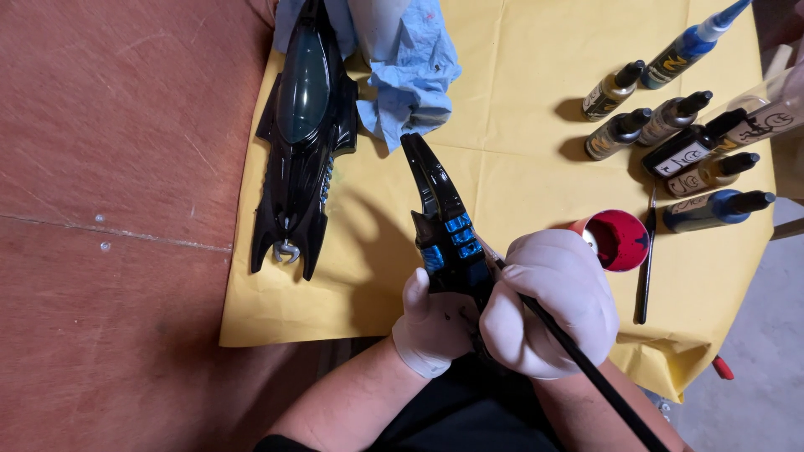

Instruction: Painting fine blue details onto a black plastic model part using a small paintbrush

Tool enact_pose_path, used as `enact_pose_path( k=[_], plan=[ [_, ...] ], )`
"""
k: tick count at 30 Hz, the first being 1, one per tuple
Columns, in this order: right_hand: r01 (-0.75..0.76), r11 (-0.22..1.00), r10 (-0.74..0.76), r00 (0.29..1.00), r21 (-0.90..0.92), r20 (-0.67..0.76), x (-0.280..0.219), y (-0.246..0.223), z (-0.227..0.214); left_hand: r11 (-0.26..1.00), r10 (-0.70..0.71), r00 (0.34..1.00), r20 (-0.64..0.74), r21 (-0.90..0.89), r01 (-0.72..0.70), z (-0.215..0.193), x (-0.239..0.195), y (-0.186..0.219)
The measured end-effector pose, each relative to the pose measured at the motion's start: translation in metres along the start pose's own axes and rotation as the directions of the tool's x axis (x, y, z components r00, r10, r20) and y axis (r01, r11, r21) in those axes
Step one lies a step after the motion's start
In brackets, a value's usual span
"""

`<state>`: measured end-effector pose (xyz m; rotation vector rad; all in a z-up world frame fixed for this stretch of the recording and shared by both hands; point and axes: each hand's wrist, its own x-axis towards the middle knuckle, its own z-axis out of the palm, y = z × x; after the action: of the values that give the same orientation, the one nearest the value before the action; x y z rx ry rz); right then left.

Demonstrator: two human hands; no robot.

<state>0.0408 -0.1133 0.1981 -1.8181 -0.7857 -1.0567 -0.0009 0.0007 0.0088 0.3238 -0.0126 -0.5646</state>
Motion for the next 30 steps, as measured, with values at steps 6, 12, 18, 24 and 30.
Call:
enact_pose_path(
  k=[6, 12, 18, 24, 30],
  plan=[
    [-0.213, 0.968, 0.230, 0.965, 0.130, -0.126, -0.003, -0.006, -0.037, 0.953, 0.270, 0.955, 0.120, 0.108, -0.283, 0.118, 0.013, 0.041],
    [-0.374, 0.913, 0.408, 0.856, 0.163, -0.317, -0.018, 0.016, -0.105, 0.979, 0.146, 0.949, 0.281, -0.179, -0.097, 0.112, 0.018, 0.047],
    [-0.633, 0.761, 0.638, 0.770, -0.143, -0.015, -0.004, 0.024, -0.138, 0.993, 0.089, 0.956, 0.278, -0.099, -0.063, 0.122, 0.023, 0.048],
    [-0.449, 0.844, 0.524, 0.804, -0.292, 0.279, -0.006, 0.050, -0.148, 0.993, 0.114, 0.971, 0.212, -0.041, -0.107, 0.125, 0.028, 0.042],
    [-0.390, 0.878, 0.467, 0.825, -0.279, 0.318, -0.006, 0.063, -0.148, 0.983, 0.182, 0.955, 0.233, -0.016, -0.183, 0.129, 0.036, 0.035]
  ],
)
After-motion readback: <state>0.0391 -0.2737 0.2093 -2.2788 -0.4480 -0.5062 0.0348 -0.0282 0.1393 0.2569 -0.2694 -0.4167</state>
